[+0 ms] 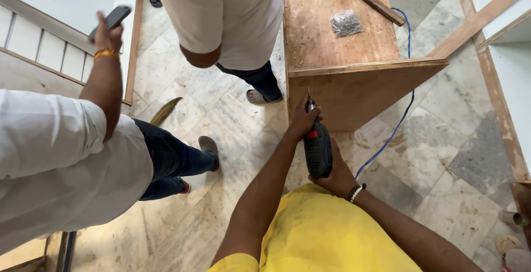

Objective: The person uses a power drill to create holes in wooden boards while holding them together by hand on a workbench.

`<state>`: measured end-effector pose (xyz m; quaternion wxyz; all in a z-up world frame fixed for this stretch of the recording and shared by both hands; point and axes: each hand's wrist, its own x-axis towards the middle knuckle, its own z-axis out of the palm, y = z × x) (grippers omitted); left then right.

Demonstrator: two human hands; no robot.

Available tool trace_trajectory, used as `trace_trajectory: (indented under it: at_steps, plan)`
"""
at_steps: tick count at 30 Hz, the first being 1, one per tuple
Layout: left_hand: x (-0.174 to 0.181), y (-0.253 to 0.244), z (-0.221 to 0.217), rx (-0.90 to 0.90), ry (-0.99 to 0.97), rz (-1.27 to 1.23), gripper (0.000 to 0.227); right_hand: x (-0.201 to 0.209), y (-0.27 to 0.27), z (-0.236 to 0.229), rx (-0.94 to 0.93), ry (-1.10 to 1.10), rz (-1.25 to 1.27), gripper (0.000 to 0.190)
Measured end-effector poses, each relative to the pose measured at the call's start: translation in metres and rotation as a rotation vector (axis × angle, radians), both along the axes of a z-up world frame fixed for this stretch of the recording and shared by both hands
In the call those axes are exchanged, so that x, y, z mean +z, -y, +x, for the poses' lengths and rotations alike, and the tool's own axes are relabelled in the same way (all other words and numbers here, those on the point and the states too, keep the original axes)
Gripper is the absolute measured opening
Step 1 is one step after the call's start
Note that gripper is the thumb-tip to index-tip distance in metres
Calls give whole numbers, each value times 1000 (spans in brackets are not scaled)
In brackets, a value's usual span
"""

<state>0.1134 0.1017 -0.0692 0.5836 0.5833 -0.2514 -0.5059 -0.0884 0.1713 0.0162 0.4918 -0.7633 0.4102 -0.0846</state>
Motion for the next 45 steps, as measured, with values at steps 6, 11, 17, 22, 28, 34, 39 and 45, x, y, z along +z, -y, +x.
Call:
trace_trajectory:
  at_steps: [6,11,17,22,28,34,39,45]
  plan:
    - [-4,3,3,-8,28,-47,85,-3,2,3,-3,28,-30,134]
    - [-2,5,6,-10,44,-13,84,-9,5,5,-10,2,-6,136]
    - [-8,8,8,-8,44,-23,83,-29,10,3,32,-10,-9,143]
    - [-20,9,7,27,109,-74,77,-49,12,-2,50,105,-120,143]
    - [-19,10,5,58,114,-79,77,-53,17,-1,25,94,-64,145]
    - [-11,5,3,50,112,-81,78,-52,21,2,-14,60,-27,151]
    - [-4,4,1,11,113,-15,80,-54,21,0,-48,14,16,151]
    - [-6,6,0,20,79,0,81,-55,24,-1,-46,67,28,149]
